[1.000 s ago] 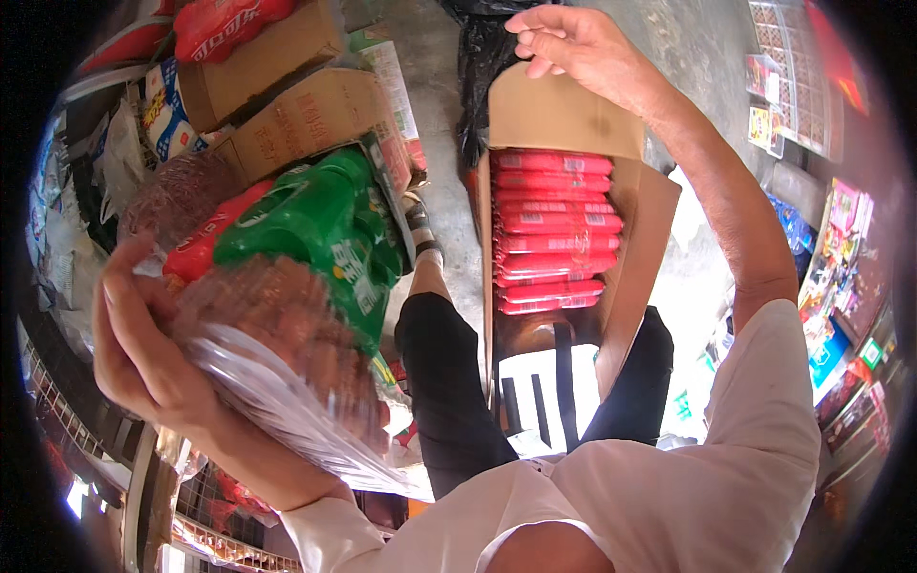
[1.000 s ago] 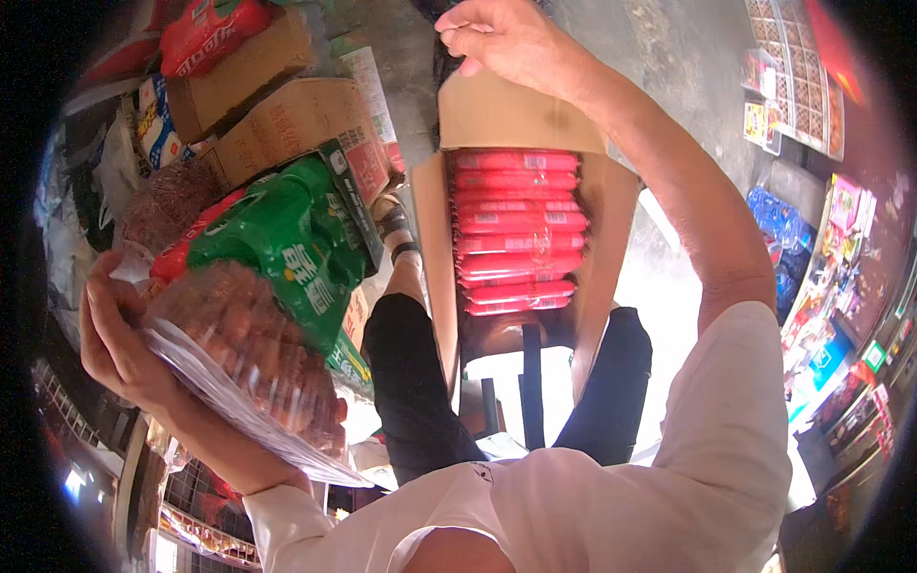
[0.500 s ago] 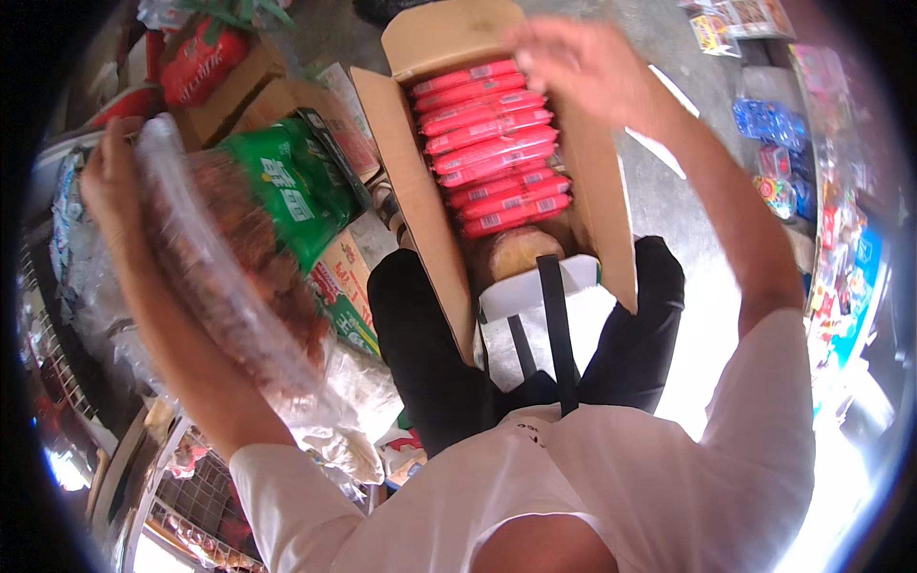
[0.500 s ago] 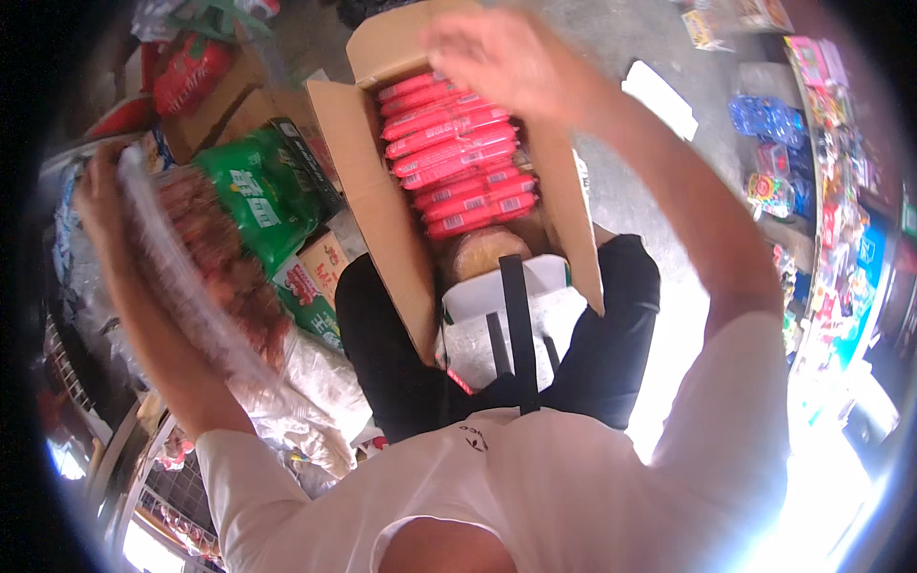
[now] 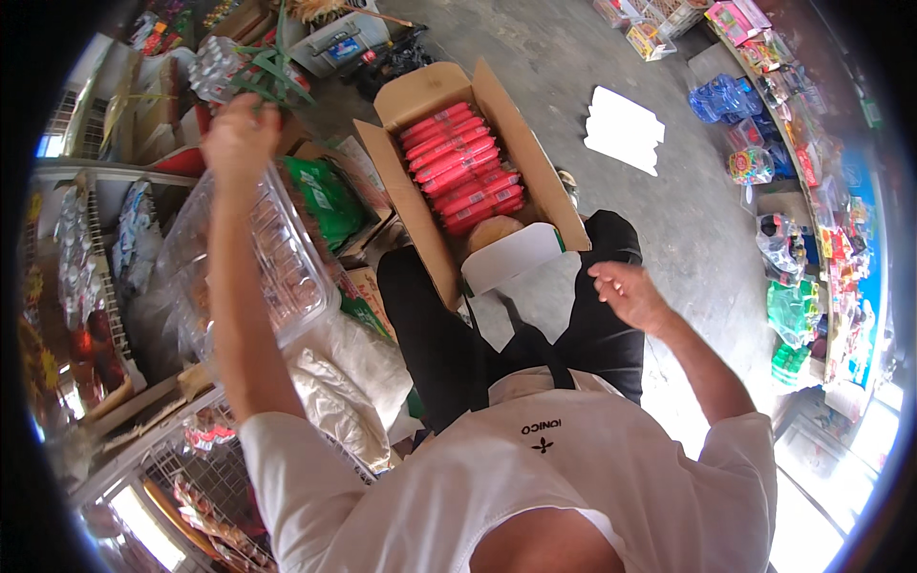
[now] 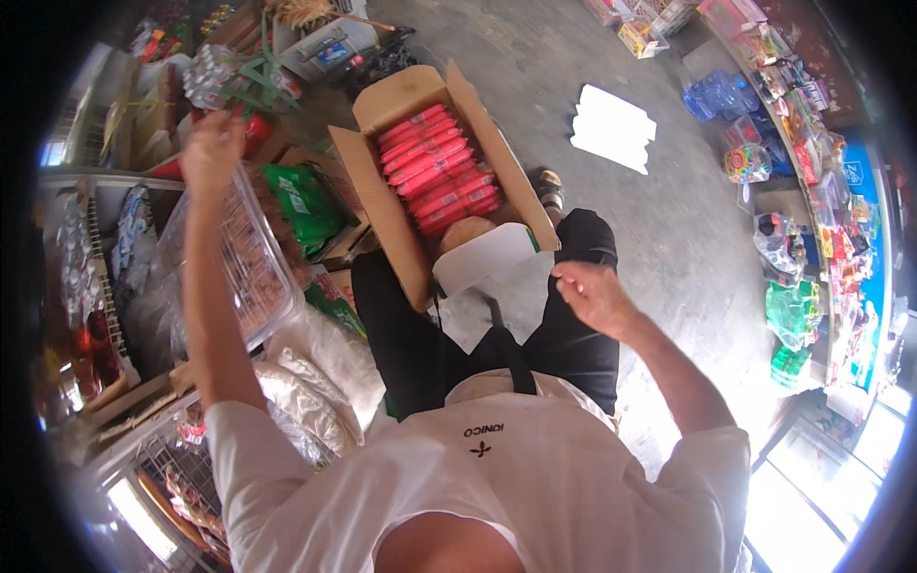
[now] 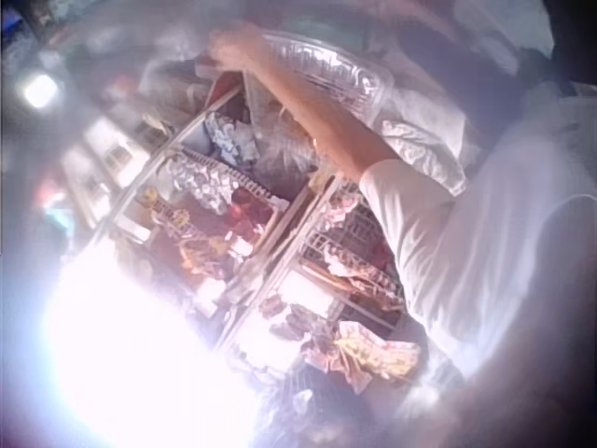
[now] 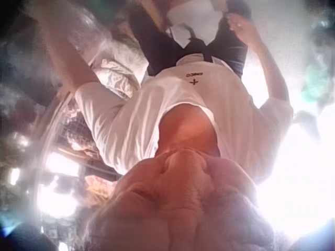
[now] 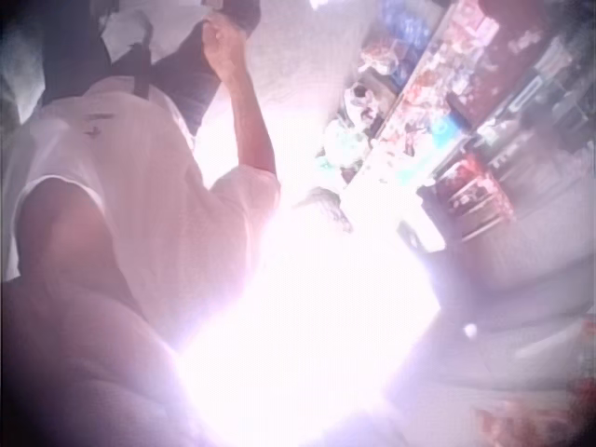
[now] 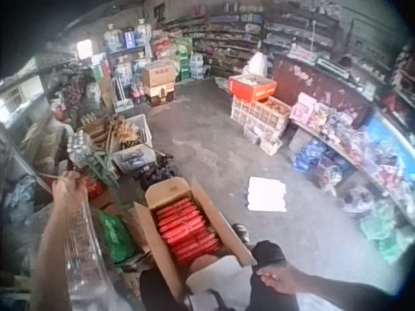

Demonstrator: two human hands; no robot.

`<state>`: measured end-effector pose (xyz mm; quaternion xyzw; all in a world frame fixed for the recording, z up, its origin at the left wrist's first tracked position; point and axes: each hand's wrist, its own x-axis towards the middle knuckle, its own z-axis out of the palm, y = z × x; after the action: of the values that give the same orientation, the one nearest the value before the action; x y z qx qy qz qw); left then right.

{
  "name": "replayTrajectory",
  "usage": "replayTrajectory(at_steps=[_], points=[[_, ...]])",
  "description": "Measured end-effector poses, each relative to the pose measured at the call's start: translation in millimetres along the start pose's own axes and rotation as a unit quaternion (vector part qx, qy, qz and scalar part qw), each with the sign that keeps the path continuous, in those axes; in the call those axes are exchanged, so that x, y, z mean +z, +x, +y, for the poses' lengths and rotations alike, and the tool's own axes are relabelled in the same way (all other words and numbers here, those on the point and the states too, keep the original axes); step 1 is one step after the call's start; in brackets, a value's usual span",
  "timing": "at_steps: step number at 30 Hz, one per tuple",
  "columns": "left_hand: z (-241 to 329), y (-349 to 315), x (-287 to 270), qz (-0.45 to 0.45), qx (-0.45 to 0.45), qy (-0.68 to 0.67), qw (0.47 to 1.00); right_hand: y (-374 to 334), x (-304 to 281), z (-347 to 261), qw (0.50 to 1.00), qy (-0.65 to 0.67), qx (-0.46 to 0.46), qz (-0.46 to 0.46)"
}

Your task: The person sits on the floor and packs red packaged items and a wrapped round item into a cardboard box. They repeatedly pick up, place, and adjust the items within the box to fit them neatly.

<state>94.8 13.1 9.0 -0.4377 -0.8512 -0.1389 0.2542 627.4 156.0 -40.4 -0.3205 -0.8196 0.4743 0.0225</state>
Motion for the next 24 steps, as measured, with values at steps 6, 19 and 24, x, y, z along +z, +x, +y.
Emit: replayTrajectory(at_steps=[6, 19, 24], points=[[218.9, -127.0, 14.4, -0.208, 0.161, -0.284, 0.922, -31.7, 50.5, 25.7, 0.989, -0.065, -0.129, 0.020], [270.8, -284.9, 14.7, -0.321, -0.057, -0.221, 0.919, -35.1, 75.6, 56.8, 0.974, -0.083, -0.182, 0.103], [281.6, -329.7, 1.5, -0.336, 0.115, -0.277, 0.893, -21.8, 81.6, 65.7, 0.990, 0.084, -0.032, 0.112]])
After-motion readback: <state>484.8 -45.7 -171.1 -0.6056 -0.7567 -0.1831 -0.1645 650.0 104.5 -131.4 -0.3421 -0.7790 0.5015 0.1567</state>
